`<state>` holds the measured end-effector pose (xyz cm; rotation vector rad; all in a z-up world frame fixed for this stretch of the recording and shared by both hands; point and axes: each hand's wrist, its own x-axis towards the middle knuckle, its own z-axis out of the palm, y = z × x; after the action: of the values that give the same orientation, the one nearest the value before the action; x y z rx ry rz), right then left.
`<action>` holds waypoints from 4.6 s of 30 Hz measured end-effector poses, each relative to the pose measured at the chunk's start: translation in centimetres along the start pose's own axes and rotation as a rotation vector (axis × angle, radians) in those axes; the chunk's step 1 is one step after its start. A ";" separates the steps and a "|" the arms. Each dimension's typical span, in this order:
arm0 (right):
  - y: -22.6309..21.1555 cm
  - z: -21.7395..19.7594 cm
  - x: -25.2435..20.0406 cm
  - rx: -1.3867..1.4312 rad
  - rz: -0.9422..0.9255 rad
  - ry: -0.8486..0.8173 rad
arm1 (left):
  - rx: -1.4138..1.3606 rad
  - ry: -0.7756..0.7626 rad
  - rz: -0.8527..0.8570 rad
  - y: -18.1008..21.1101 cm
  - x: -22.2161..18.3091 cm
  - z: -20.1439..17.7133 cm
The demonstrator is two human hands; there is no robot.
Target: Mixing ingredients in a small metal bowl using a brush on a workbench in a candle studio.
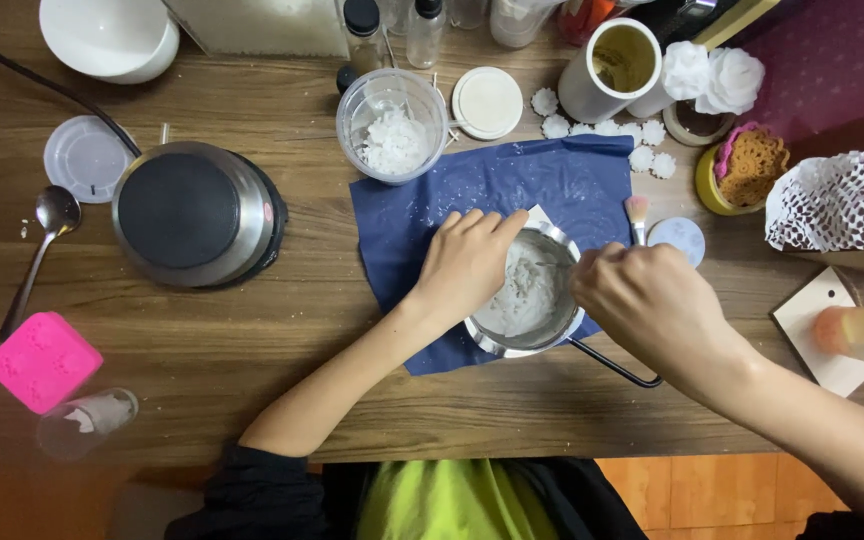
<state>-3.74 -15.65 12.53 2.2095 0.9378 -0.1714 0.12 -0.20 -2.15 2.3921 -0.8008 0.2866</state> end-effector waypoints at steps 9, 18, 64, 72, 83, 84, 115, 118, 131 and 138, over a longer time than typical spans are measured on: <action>-1.1 0.6 0.6 -0.007 0.006 0.005 | -0.022 -0.019 0.002 0.1 0.1 -0.2; -1.5 0.1 3.0 0.046 -0.006 0.108 | -0.019 -0.045 -0.002 0.4 0.1 -0.9; -7.4 1.7 -1.3 -0.275 0.233 0.186 | 0.115 0.038 -0.052 1.6 -0.6 -0.6; -6.4 1.9 -4.4 -0.056 0.187 0.306 | 0.137 0.150 0.061 1.2 0.0 0.2; -5.1 5.4 -2.3 0.014 0.298 0.237 | 0.041 -0.181 0.103 3.3 0.1 -3.0; -4.6 5.0 -2.4 0.054 0.292 0.206 | 0.037 -0.225 0.076 3.5 0.1 -3.1; -4.7 4.2 -3.6 0.059 0.365 0.229 | 0.140 -0.151 0.080 3.5 0.4 -1.9; -4.6 4.4 -3.7 0.073 0.375 0.231 | 0.124 -0.126 0.078 3.4 0.4 -1.9; -3.2 3.0 -5.6 0.171 0.426 0.191 | 0.074 -0.104 0.124 3.3 0.5 -2.0; -3.6 3.7 -3.7 0.146 0.404 0.166 | 0.045 -0.121 0.114 2.7 0.2 -1.5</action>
<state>-8.25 -18.54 9.17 2.5278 0.5588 0.1382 -1.42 -1.13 0.35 2.4286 -0.9978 0.2081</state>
